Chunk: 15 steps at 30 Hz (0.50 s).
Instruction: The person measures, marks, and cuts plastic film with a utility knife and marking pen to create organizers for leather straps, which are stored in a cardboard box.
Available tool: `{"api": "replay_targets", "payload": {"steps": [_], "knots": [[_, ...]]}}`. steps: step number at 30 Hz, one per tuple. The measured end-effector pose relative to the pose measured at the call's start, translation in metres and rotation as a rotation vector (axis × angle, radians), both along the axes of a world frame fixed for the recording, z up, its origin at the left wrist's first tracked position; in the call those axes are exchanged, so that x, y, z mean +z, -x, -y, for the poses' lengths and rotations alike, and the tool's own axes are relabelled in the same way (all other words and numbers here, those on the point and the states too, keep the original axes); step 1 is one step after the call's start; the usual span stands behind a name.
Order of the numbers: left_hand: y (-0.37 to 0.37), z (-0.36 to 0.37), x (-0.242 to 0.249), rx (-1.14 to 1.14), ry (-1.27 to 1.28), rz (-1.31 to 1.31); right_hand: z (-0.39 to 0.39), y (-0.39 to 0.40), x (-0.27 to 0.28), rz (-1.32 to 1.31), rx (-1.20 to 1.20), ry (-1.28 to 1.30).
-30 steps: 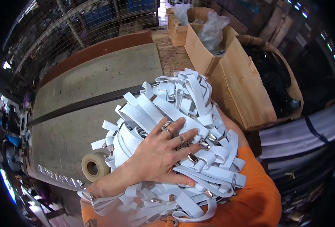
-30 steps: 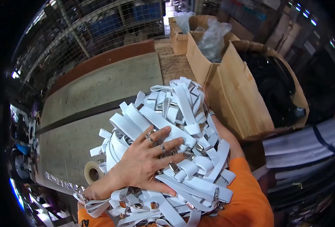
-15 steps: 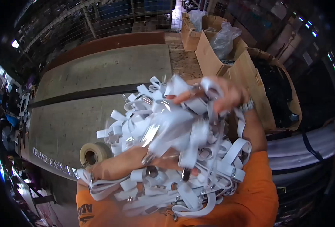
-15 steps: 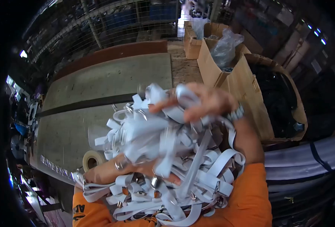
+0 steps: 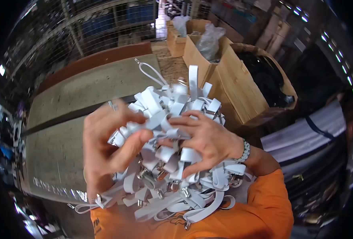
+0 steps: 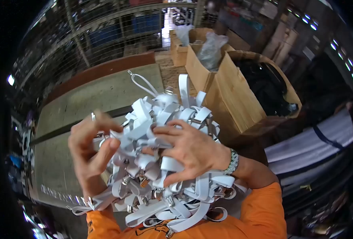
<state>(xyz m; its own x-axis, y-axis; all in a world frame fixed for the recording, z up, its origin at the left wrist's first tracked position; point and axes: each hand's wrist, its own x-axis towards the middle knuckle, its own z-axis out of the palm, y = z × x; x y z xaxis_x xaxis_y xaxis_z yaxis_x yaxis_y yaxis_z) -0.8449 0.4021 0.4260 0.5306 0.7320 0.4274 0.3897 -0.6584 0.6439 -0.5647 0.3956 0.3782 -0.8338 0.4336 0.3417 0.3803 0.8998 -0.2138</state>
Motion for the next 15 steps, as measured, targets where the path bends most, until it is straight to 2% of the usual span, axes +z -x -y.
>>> {"api": "replay_targets", "payload": {"steps": [1,2,3,5,6,9,12,14,15], "knots": [[-0.019,-0.017,-0.011,0.062,-0.224,0.058,0.006,0.002,-0.004,-0.032,0.017,0.014],[-0.034,-0.028,-0.024,0.101,-0.430,-0.043,0.011,0.006,-0.005,-0.029,0.013,0.069],[-0.040,-0.033,-0.040,0.091,-0.461,-0.197,0.017,0.009,-0.015,-0.074,-0.015,0.038],[-0.043,-0.035,-0.085,-0.131,-0.024,-0.269,0.024,0.004,-0.022,-0.095,-0.038,0.066],[-0.046,-0.028,-0.081,-0.106,0.061,-0.316,0.026,0.003,-0.027,-0.074,-0.040,0.136],[-0.052,-0.014,-0.088,-0.089,0.087,-0.365,0.029,-0.002,-0.044,-0.186,-0.018,0.209],[-0.058,-0.034,-0.123,-0.086,0.219,-0.359,0.013,-0.004,-0.073,-0.241,-0.042,0.259],[-0.059,-0.039,-0.120,-0.102,0.245,-0.334,0.009,-0.005,-0.074,-0.294,-0.059,0.202],[-0.056,-0.044,-0.128,-0.126,0.173,-0.280,0.012,-0.006,-0.074,-0.228,-0.074,0.163]]}}
